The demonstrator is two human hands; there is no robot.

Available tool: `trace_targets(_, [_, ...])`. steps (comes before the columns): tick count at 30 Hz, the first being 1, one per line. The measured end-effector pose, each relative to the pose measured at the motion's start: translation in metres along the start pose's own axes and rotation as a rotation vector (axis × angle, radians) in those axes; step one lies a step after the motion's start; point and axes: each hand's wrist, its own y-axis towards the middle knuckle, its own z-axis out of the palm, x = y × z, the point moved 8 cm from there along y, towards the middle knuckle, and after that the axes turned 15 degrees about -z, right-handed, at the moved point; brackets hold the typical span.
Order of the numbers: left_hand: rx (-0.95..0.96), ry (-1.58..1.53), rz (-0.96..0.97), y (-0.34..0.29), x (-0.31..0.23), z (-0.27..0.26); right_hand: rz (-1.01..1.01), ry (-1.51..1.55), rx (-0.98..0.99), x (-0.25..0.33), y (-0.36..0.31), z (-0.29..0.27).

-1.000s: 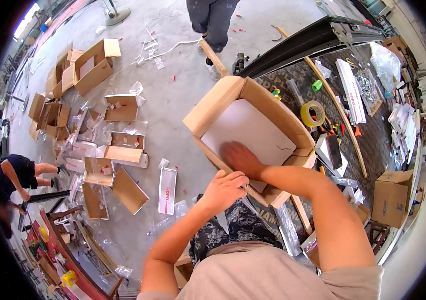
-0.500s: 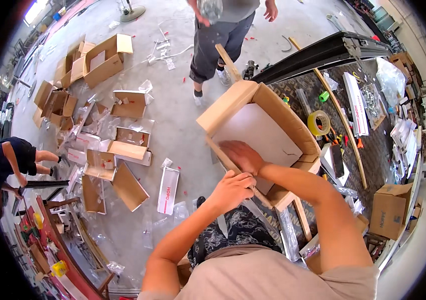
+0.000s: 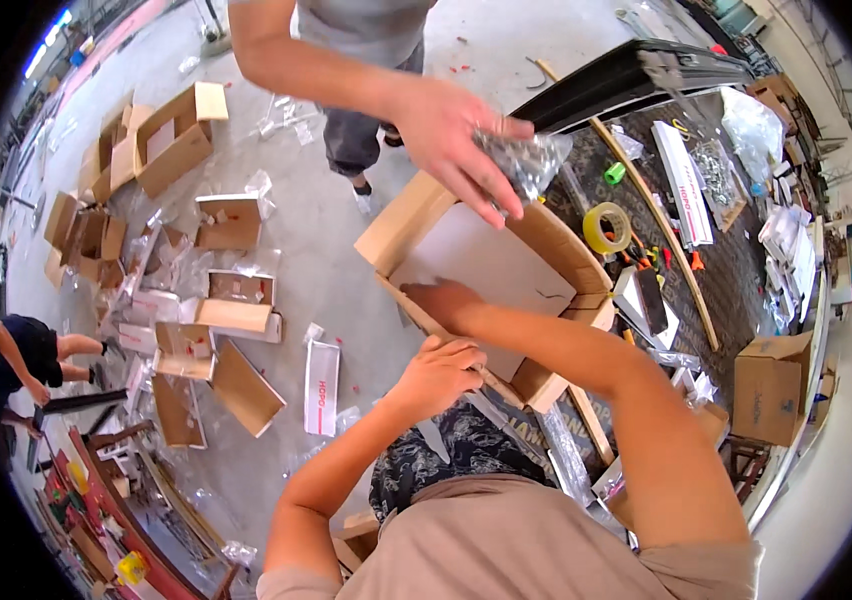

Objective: Gathering metal hardware components from a larger box and placing them into smaller cardboard boxes for packaging.

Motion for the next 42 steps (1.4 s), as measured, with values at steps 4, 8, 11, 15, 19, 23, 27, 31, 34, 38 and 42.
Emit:
trace_targets(4, [0.059, 0.01, -0.015, -0.01, 0.003, 0.004, 0.124, 0.112, 0.286, 0.003, -0.049, 0.006])
trace_targets(8, [-0.002, 0.012, -0.027, -0.01, 0.002, 0.004, 0.46, -0.156, 0.586, -0.049, -0.154, -0.006])
trace_targets(11, [-0.005, 0.002, -0.026, -0.003, -0.003, -0.001, 0.524, -0.184, 0.302, -0.095, -0.169, 0.0])
trace_targets(15, [-0.033, 0.042, -0.048, -0.006, 0.003, 0.003, 0.563, -0.262, 0.592, -0.089, -0.157, 0.003])
trace_targets(19, [-0.069, 0.068, -0.059, -0.007, -0.005, -0.007, 0.617, -0.096, 0.537, -0.118, -0.153, 0.018])
trace_targets(23, [-0.017, 0.024, -0.094, -0.009, 0.006, 0.002, 0.49, -0.353, 0.511, -0.08, -0.144, 0.013])
trace_targets(27, [-0.011, 0.038, -0.078, -0.011, 0.002, 0.002, 0.4, -0.299, 0.275, -0.026, -0.137, 0.007])
trace_targets(31, [-0.036, 0.041, -0.051, -0.01, -0.002, -0.002, 0.361, -0.279, 0.721, -0.038, -0.124, 0.054])
trace_targets(34, [-0.025, 0.063, -0.08, -0.003, 0.001, 0.0, 0.236, -0.22, 0.777, -0.046, -0.113, 0.064])
trace_targets(38, [-0.047, 0.051, -0.086, -0.005, -0.004, -0.003, 0.212, -0.254, 0.734, -0.053, -0.1, 0.071])
trace_targets(42, [-0.033, 0.042, -0.076, 0.0, 0.0, -0.001, 0.262, -0.314, 0.678, -0.068, -0.094, 0.078])
